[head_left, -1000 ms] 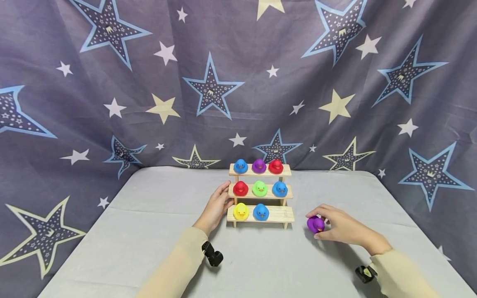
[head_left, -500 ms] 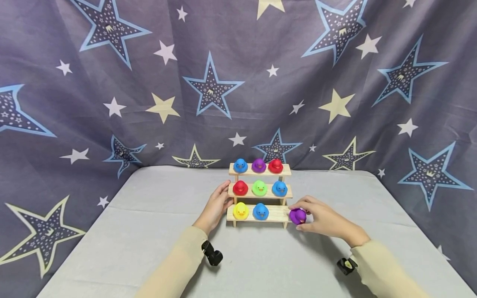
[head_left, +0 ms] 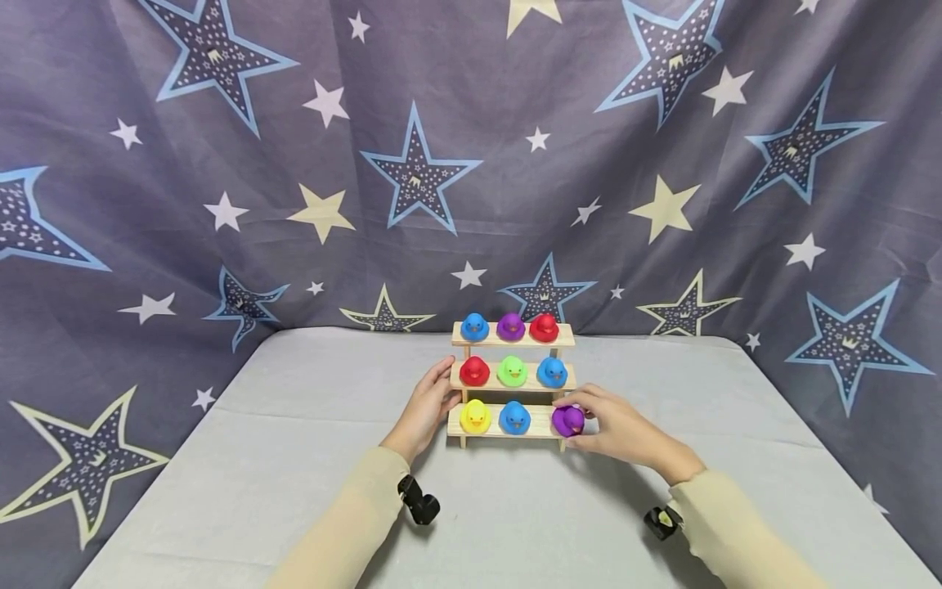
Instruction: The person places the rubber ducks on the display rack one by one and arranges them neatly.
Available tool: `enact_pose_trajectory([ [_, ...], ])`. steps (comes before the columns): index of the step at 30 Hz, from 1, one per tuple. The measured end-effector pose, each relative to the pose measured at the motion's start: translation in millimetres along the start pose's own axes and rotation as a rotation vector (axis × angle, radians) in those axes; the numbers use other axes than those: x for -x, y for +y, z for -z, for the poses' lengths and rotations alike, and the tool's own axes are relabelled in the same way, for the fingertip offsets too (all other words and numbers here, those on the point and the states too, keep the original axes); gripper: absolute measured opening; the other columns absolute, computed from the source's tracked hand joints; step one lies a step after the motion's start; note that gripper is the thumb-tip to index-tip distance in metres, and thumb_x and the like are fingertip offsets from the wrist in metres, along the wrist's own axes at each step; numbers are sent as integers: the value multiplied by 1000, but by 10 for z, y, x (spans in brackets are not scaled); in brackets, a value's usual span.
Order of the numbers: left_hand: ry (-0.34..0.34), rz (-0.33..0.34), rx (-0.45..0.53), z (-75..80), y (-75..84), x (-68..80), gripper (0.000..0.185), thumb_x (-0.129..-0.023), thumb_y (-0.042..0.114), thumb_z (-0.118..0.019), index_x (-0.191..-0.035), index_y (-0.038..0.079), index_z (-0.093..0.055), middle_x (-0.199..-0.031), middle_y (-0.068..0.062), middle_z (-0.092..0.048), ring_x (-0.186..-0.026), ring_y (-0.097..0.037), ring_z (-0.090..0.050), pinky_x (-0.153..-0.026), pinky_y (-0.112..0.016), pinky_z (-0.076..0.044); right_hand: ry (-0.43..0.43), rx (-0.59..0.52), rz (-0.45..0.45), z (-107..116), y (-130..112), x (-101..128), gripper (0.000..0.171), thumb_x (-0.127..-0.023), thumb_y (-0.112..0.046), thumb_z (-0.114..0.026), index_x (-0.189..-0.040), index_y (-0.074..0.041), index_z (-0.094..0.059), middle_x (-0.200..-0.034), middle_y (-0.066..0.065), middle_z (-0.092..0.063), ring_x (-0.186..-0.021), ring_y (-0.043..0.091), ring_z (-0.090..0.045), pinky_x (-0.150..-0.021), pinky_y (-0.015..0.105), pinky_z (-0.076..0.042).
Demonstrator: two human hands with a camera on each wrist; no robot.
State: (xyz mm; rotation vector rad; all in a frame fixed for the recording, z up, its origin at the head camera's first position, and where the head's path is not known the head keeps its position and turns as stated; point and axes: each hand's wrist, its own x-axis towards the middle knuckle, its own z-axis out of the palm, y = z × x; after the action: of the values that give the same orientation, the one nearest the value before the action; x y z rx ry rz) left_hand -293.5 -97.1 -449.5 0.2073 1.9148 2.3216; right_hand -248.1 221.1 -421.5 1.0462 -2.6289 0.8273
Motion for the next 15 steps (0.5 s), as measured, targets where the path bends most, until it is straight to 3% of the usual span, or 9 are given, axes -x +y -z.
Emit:
enact_pose_trajectory([
  [15,7,14,-3,0,4,2,57,-103,6,-34,-158,3,-23,-161,-21,-24,-143,-36,-33,-117,-42,-34,-2,-30,-61,-102,0,-64,54,-74,-16,-89,-123,-10,-68,-118,4,-62,-102,21,-63,-89,46,-56],
])
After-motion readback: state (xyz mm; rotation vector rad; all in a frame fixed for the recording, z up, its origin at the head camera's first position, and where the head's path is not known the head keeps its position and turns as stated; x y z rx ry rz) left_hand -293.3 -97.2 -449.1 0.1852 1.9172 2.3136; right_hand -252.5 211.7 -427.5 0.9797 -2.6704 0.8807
